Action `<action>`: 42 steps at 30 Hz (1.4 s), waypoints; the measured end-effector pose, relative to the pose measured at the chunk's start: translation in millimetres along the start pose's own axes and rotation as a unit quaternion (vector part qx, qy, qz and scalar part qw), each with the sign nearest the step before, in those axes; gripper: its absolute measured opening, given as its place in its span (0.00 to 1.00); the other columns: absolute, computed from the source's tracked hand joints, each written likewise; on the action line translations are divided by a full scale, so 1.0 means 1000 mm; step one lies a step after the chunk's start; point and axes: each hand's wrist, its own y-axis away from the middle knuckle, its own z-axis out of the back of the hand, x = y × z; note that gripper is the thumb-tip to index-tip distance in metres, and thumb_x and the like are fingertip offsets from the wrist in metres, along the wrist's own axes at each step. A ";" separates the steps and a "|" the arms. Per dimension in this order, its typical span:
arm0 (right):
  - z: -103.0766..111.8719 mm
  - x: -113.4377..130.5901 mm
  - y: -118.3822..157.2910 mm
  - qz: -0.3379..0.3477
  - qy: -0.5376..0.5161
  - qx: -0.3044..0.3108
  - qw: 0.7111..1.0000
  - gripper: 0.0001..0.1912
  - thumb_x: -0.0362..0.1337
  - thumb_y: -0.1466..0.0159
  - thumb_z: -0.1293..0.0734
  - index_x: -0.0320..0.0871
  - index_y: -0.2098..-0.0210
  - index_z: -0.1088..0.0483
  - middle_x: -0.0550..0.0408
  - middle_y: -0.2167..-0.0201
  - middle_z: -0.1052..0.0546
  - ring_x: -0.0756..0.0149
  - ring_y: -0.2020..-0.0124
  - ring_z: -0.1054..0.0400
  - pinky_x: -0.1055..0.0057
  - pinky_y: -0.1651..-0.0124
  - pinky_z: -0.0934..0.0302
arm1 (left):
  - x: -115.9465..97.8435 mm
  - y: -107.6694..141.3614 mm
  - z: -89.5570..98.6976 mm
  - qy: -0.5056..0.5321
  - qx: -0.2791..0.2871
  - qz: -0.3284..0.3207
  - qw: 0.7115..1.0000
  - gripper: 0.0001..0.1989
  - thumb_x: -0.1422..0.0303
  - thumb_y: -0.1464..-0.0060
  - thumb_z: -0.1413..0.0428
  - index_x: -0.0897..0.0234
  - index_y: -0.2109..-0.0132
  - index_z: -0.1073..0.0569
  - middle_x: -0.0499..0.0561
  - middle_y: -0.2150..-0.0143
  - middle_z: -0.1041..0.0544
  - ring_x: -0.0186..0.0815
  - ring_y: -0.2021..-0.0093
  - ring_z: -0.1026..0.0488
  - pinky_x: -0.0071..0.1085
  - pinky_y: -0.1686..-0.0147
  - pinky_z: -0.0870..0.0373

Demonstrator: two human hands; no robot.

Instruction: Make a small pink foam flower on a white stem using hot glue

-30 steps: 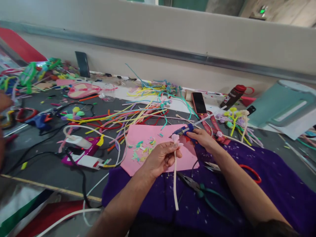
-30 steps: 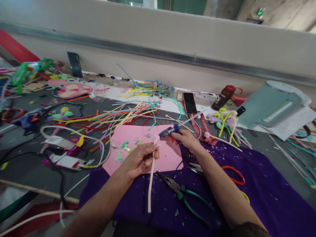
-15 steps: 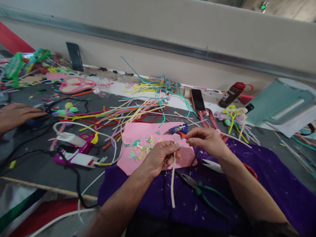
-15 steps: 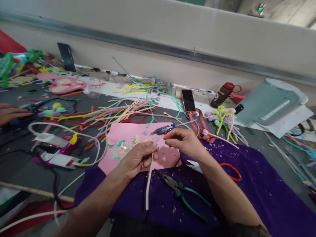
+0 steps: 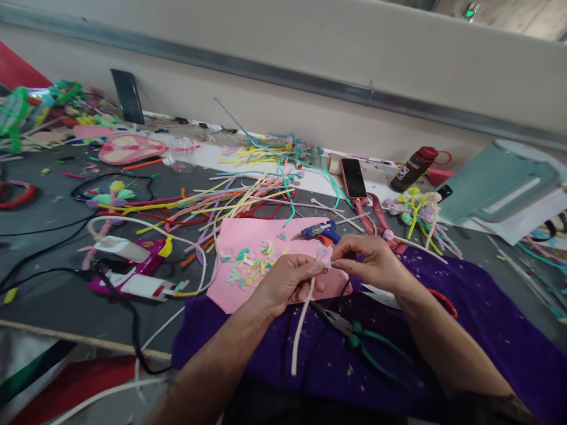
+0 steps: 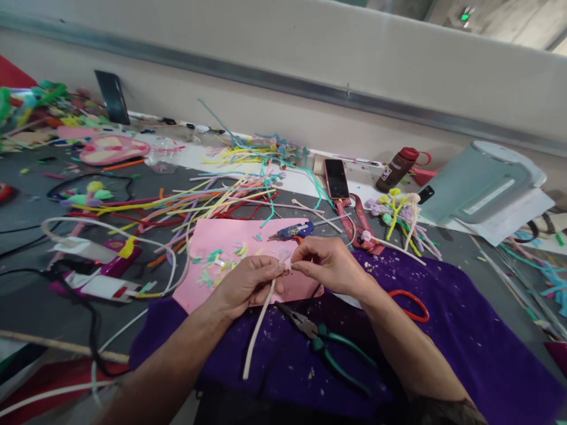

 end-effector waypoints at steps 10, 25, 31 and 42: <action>0.013 -0.005 0.001 0.048 0.028 0.012 0.998 0.03 0.32 0.41 0.36 0.41 0.69 0.30 0.54 0.71 0.27 0.69 0.69 0.33 0.71 0.66 0.39 | 0.004 0.001 0.001 -0.134 0.006 0.012 0.991 0.13 0.63 0.52 0.46 0.71 0.69 0.26 0.46 0.86 0.31 0.21 0.92 0.49 0.22 0.90 0.59; 0.007 0.000 0.002 0.074 0.125 0.051 0.988 0.05 0.34 0.39 0.38 0.43 0.67 0.30 0.52 0.68 0.28 0.67 0.65 0.34 0.69 0.62 0.41 | 0.005 0.001 0.001 -0.210 0.008 0.014 0.977 0.16 0.59 0.52 0.47 0.68 0.76 0.28 0.45 0.87 0.33 0.22 0.90 0.50 0.24 0.88 0.59; 0.008 0.003 0.003 0.086 0.143 0.056 0.984 0.06 0.33 0.39 0.39 0.42 0.68 0.30 0.52 0.69 0.27 0.66 0.65 0.34 0.69 0.62 0.41 | 0.005 0.002 0.000 -0.194 0.002 0.016 0.981 0.14 0.59 0.53 0.46 0.68 0.74 0.27 0.44 0.87 0.33 0.22 0.90 0.50 0.24 0.88 0.60; 0.011 0.000 0.002 0.070 0.149 0.100 0.981 0.05 0.32 0.38 0.39 0.41 0.68 0.32 0.53 0.67 0.29 0.68 0.65 0.36 0.70 0.62 0.42 | 0.008 0.000 0.003 -0.226 0.002 0.015 0.974 0.18 0.56 0.52 0.47 0.69 0.74 0.27 0.45 0.88 0.35 0.22 0.90 0.51 0.25 0.87 0.60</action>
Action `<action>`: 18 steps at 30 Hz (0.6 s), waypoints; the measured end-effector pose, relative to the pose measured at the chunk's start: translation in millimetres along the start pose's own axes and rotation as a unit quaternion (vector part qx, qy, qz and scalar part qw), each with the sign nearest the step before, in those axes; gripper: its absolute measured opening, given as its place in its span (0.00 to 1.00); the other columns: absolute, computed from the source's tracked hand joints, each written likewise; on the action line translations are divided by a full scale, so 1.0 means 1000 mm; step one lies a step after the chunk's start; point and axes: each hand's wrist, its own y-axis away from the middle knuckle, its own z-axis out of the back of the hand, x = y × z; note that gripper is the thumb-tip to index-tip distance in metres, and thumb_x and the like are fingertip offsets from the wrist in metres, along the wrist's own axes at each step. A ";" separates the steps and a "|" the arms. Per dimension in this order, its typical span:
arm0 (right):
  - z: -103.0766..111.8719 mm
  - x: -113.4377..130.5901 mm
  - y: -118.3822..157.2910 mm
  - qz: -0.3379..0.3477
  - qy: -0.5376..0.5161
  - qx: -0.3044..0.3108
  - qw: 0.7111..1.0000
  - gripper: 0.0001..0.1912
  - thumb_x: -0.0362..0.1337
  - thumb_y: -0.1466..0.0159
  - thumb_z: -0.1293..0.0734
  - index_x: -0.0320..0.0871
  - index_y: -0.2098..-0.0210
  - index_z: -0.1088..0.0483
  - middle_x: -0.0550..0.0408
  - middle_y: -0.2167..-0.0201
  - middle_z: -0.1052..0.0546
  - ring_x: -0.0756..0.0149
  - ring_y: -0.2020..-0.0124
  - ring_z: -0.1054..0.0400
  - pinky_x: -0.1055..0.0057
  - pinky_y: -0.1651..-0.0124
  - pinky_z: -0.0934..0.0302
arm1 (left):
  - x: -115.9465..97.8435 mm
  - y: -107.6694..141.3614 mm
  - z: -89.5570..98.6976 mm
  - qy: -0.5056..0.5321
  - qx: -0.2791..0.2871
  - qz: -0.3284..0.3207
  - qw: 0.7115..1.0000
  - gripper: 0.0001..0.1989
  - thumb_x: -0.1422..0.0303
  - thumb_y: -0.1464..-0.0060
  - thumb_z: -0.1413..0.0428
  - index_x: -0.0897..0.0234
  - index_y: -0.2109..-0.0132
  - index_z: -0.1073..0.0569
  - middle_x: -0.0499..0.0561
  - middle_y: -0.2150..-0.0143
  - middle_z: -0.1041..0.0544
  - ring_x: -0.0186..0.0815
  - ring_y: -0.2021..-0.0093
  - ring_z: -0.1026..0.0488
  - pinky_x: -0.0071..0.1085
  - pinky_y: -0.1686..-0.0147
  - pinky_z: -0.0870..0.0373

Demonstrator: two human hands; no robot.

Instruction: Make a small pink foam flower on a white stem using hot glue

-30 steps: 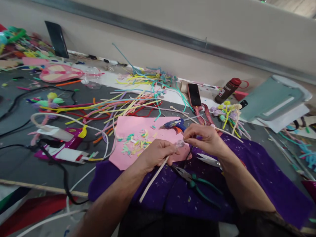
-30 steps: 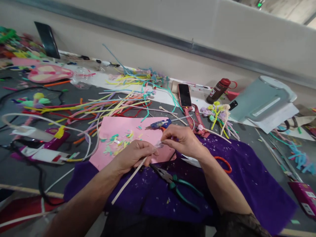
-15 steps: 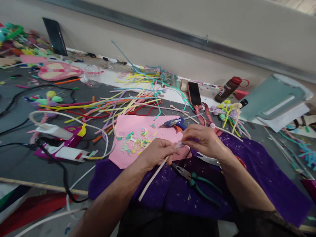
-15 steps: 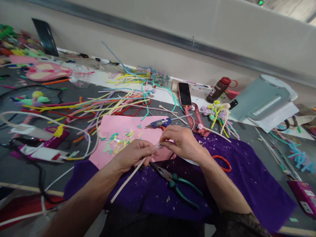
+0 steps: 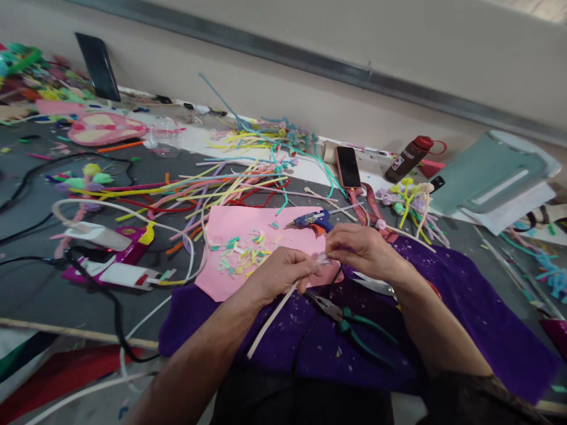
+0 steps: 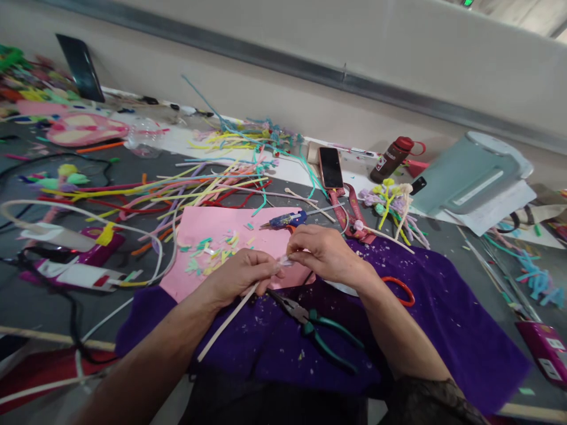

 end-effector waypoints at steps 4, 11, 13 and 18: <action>0.000 0.001 -0.001 0.000 -0.004 -0.004 1.000 0.04 0.32 0.39 0.38 0.41 0.69 0.32 0.52 0.64 0.31 0.67 0.62 0.37 0.69 0.60 0.42 | 0.000 0.001 0.000 -0.019 -0.001 -0.006 1.000 0.18 0.57 0.52 0.47 0.69 0.74 0.27 0.45 0.88 0.35 0.22 0.89 0.51 0.25 0.87 0.59; 0.001 0.002 0.000 0.005 -0.005 -0.001 1.000 0.04 0.32 0.40 0.38 0.42 0.70 0.31 0.52 0.63 0.32 0.66 0.62 0.37 0.68 0.59 0.41 | -0.003 0.001 -0.001 -0.027 -0.005 -0.008 1.000 0.16 0.59 0.52 0.47 0.68 0.77 0.28 0.45 0.88 0.34 0.22 0.89 0.49 0.24 0.86 0.58; 0.001 0.002 0.000 0.004 -0.004 0.000 1.000 0.04 0.32 0.40 0.38 0.42 0.70 0.31 0.52 0.63 0.32 0.66 0.62 0.37 0.68 0.59 0.41 | -0.003 0.001 -0.002 -0.026 -0.003 -0.007 1.000 0.16 0.58 0.52 0.47 0.68 0.76 0.27 0.45 0.88 0.34 0.22 0.89 0.50 0.24 0.86 0.58; -0.001 0.002 -0.001 -0.002 -0.006 -0.001 1.000 0.04 0.32 0.40 0.38 0.41 0.69 0.31 0.51 0.63 0.31 0.66 0.61 0.37 0.67 0.58 0.41 | -0.003 0.001 -0.001 -0.027 0.000 -0.014 1.000 0.17 0.59 0.52 0.47 0.68 0.79 0.29 0.45 0.88 0.34 0.22 0.89 0.49 0.24 0.87 0.58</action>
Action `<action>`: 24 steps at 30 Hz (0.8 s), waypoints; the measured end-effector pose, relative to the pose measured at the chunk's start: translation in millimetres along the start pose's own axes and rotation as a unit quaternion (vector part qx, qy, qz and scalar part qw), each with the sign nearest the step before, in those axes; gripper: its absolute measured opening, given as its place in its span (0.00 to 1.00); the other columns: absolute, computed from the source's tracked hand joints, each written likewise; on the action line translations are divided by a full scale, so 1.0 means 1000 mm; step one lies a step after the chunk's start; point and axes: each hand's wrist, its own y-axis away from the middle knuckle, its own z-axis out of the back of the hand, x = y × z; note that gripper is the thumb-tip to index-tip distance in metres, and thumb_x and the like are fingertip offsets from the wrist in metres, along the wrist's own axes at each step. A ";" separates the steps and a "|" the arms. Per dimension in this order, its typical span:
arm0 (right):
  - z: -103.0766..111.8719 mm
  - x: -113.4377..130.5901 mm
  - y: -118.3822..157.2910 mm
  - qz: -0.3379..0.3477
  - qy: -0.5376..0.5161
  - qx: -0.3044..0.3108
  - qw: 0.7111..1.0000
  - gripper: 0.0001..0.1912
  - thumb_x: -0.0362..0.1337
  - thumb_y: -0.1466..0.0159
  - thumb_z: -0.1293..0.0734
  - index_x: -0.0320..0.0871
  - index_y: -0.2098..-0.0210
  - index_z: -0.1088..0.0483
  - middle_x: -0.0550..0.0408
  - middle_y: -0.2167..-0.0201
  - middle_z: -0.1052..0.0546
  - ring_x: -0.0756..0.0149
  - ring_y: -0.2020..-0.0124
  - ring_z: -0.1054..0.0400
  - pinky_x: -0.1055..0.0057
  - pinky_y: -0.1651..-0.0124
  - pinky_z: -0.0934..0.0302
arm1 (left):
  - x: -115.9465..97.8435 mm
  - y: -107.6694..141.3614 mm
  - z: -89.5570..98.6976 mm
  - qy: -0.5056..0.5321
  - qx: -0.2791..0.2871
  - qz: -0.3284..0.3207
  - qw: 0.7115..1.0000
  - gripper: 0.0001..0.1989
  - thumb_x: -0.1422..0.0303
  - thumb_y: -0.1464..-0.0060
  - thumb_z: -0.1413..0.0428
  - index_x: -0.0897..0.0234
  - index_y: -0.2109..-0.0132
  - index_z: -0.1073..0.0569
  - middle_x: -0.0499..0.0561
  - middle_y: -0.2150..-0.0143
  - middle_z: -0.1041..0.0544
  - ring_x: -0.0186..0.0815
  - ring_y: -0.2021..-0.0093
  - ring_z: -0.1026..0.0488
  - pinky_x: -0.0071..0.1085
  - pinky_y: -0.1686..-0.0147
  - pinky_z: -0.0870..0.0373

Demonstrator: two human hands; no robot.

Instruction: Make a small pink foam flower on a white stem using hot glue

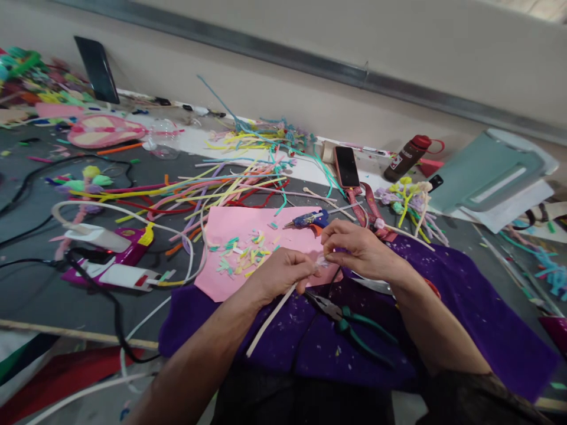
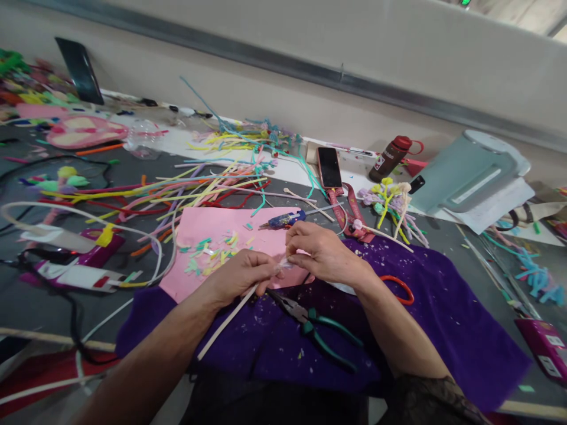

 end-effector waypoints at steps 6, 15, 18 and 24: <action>0.005 -0.003 0.003 -0.006 -0.047 -0.053 0.997 0.07 0.34 0.39 0.38 0.42 0.65 0.27 0.51 0.64 0.30 0.66 0.61 0.35 0.68 0.59 0.39 | -0.002 -0.001 0.001 0.049 -0.008 0.021 0.999 0.15 0.60 0.53 0.46 0.69 0.72 0.26 0.45 0.87 0.33 0.22 0.89 0.48 0.23 0.87 0.57; 0.015 -0.006 0.006 -0.027 -0.107 -0.076 0.991 0.13 0.36 0.40 0.37 0.44 0.55 0.30 0.51 0.60 0.27 0.65 0.60 0.33 0.68 0.59 0.38 | -0.004 0.000 0.007 0.153 0.043 0.003 0.987 0.15 0.61 0.51 0.47 0.70 0.70 0.26 0.46 0.88 0.33 0.20 0.91 0.51 0.23 0.87 0.58; 0.009 0.000 0.005 -0.015 -0.104 -0.044 0.993 0.22 0.39 0.44 0.33 0.43 0.50 0.35 0.50 0.57 0.28 0.65 0.60 0.34 0.68 0.59 0.38 | -0.004 0.000 0.007 0.153 0.045 0.004 0.987 0.14 0.61 0.52 0.47 0.71 0.70 0.26 0.46 0.87 0.33 0.20 0.91 0.51 0.23 0.87 0.59; -0.004 0.005 0.002 0.026 -0.092 -0.031 0.995 0.25 0.39 0.44 0.32 0.44 0.48 0.38 0.50 0.54 0.29 0.65 0.57 0.35 0.66 0.55 0.39 | -0.004 0.000 0.005 0.153 0.050 0.012 0.987 0.14 0.62 0.51 0.47 0.70 0.71 0.25 0.46 0.88 0.33 0.21 0.91 0.52 0.23 0.88 0.63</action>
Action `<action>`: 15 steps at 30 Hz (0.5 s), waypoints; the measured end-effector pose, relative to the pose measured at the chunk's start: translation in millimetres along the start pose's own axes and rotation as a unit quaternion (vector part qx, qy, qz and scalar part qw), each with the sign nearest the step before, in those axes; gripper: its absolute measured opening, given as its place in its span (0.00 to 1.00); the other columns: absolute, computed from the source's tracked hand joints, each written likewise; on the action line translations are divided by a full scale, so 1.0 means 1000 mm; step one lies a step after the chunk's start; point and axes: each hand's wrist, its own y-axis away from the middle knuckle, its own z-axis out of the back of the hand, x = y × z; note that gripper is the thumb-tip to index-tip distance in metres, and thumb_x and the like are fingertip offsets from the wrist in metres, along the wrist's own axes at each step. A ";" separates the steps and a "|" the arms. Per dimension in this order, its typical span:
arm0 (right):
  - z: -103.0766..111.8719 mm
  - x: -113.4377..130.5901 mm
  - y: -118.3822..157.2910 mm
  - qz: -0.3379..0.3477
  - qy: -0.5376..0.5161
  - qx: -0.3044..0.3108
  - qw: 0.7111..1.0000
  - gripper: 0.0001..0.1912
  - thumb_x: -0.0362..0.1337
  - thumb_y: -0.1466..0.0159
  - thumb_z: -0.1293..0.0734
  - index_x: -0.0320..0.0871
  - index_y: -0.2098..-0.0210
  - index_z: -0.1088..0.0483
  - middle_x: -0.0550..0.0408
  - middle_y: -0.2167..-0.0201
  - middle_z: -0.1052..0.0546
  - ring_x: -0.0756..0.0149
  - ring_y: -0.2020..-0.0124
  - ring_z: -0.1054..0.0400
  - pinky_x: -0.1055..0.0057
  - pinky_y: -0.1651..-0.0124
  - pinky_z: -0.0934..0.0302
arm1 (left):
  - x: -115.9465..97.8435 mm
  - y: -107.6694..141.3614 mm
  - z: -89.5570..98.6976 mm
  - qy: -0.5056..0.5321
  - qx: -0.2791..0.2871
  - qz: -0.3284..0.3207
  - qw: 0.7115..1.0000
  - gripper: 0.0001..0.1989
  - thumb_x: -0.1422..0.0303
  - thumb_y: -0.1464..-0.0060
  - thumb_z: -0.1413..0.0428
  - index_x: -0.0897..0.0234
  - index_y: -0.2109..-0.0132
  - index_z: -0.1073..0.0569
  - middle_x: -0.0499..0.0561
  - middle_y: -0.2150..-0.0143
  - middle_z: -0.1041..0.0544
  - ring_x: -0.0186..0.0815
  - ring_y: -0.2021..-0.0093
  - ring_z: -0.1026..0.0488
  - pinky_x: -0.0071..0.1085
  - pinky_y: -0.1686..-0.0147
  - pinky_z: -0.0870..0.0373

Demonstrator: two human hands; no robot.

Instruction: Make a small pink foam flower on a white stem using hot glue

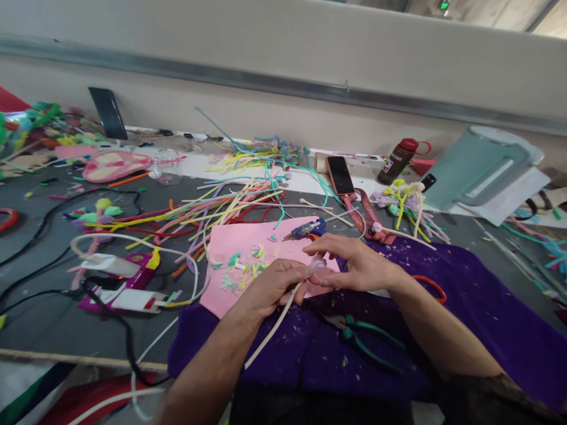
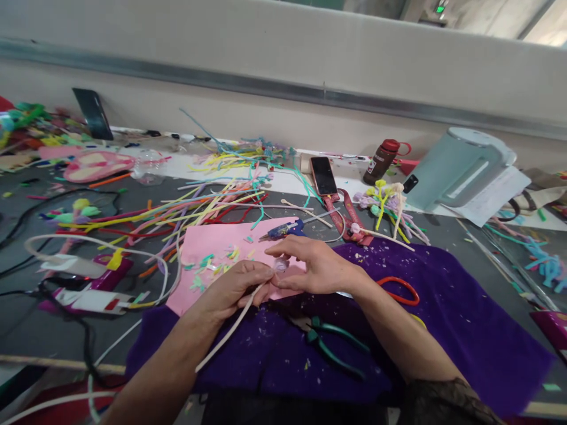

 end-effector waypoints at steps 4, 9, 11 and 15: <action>-0.003 0.000 -0.001 0.005 0.007 0.017 1.000 0.22 0.39 0.44 0.33 0.42 0.50 0.36 0.50 0.57 0.28 0.65 0.58 0.35 0.66 0.54 0.40 | 0.000 0.000 0.000 0.000 0.009 0.007 1.000 0.14 0.61 0.51 0.47 0.69 0.72 0.26 0.46 0.88 0.33 0.21 0.91 0.52 0.24 0.88 0.64; -0.004 0.000 -0.003 -0.005 0.011 0.030 0.999 0.17 0.37 0.44 0.33 0.41 0.55 0.34 0.51 0.61 0.28 0.66 0.61 0.34 0.68 0.57 0.40 | 0.001 0.000 0.000 -0.003 0.009 0.011 1.000 0.15 0.60 0.51 0.46 0.69 0.73 0.27 0.45 0.88 0.33 0.21 0.91 0.53 0.25 0.89 0.65; -0.005 0.001 -0.003 -0.007 0.004 0.033 0.999 0.16 0.36 0.44 0.33 0.41 0.56 0.33 0.52 0.62 0.27 0.66 0.62 0.34 0.68 0.58 0.40 | 0.001 0.000 0.000 -0.006 0.006 0.010 1.000 0.15 0.60 0.51 0.46 0.70 0.73 0.27 0.46 0.88 0.33 0.21 0.91 0.53 0.24 0.89 0.65; -0.003 0.000 -0.003 -0.019 -0.037 -0.025 0.999 0.24 0.37 0.46 0.31 0.43 0.50 0.37 0.50 0.55 0.30 0.66 0.60 0.34 0.68 0.58 0.39 | -0.001 0.001 -0.001 0.005 0.001 -0.011 1.000 0.15 0.60 0.51 0.46 0.70 0.72 0.27 0.46 0.87 0.33 0.20 0.91 0.50 0.23 0.88 0.62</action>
